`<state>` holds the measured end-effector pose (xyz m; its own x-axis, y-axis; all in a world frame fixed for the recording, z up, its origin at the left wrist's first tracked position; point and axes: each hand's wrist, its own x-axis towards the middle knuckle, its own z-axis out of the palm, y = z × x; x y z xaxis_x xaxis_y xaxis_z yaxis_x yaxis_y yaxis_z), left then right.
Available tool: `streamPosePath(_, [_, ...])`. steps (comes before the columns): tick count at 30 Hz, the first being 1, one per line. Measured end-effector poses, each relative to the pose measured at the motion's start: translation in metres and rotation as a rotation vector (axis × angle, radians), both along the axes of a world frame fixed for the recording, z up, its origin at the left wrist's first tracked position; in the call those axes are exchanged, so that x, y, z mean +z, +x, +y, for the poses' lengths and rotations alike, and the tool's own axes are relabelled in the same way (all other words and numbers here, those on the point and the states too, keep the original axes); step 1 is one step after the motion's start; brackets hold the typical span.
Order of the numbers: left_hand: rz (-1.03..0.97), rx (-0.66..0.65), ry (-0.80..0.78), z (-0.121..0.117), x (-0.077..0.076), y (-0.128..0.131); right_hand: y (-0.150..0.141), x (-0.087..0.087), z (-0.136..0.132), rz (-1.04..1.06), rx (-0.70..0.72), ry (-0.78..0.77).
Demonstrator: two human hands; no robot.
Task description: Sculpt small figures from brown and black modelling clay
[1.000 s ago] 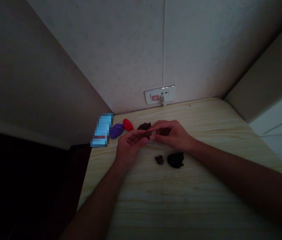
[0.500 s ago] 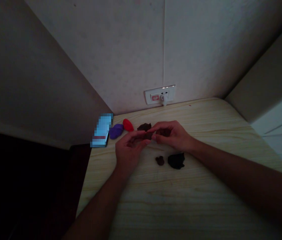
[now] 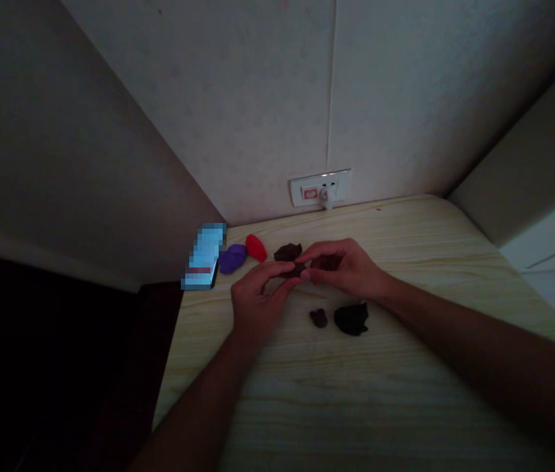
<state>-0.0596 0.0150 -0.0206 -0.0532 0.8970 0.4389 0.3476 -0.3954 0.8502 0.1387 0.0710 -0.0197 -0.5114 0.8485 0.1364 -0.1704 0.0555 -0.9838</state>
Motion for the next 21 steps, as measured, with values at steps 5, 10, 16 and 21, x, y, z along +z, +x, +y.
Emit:
streamPosePath(5, [-0.098,-0.018,-0.074,0.001,0.0,0.004,-0.001,0.001,0.0,0.03,-0.017,-0.027])
streamPosePath(10, [-0.447,-0.15,-0.296,0.005,0.005,0.011,-0.003,0.004,0.001,0.127,0.004,-0.05])
streamPosePath(16, [-0.678,-0.225,-0.444,0.004,0.007,0.016,-0.003,0.002,0.001,0.132,-0.014,-0.011])
streamPosePath(21, [-0.682,-0.268,-0.459,0.003,0.006,0.015,-0.004,0.001,0.001,0.175,0.001,-0.069])
